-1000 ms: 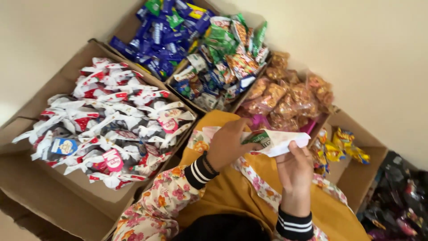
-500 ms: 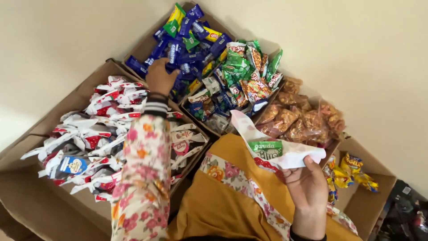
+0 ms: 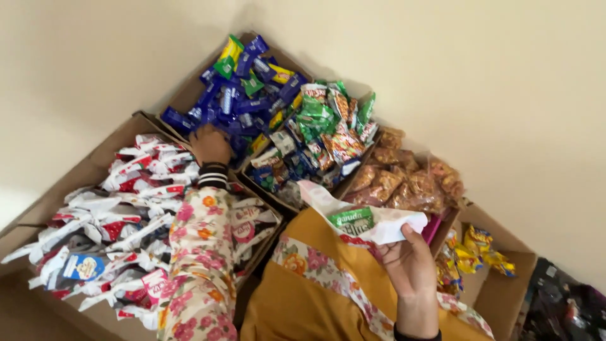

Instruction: Packing individual snack packets into small decorative gift bags for distribution.

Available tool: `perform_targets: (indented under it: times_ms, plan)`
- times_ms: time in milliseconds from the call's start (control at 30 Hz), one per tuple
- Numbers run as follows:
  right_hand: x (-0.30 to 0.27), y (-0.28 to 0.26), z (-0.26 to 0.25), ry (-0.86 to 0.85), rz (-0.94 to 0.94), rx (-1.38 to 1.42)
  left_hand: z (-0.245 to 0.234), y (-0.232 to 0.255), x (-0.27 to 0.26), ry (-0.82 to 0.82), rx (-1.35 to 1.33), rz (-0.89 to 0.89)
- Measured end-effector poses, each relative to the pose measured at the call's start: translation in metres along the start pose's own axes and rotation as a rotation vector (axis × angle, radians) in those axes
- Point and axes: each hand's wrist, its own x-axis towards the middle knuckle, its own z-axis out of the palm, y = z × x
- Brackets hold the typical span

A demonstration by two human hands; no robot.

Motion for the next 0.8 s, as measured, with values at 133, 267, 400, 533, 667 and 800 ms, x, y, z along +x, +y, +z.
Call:
perform_targets:
  times_ms: [133,267,400,533,667,800]
  plan:
    - [-0.025,-0.015,-0.006,-0.049,-0.009,0.016,-0.097,0.018,-0.027,0.191,-0.564,0.081]
    - [-0.050,-0.027,-0.009,-0.028,-0.073,0.011,-0.174,0.065,-0.078,0.415,-1.044,0.093]
    - [-0.065,-0.026,-0.049,-0.013,-0.140,-0.011,-0.263,0.114,-0.148,0.508,-1.372,0.075]
    - [-0.092,-0.035,-0.048,-0.009,-0.175,0.042,-0.335,0.158,-0.206,0.396,-1.452,0.200]
    - [-0.112,-0.039,-0.066,-0.035,-0.222,0.062,-0.381,0.195,-0.239,0.210,-1.476,0.466]
    - [-0.129,-0.037,-0.095,-0.048,-0.287,0.055,-0.385,0.216,-0.263,0.062,-1.429,0.613]
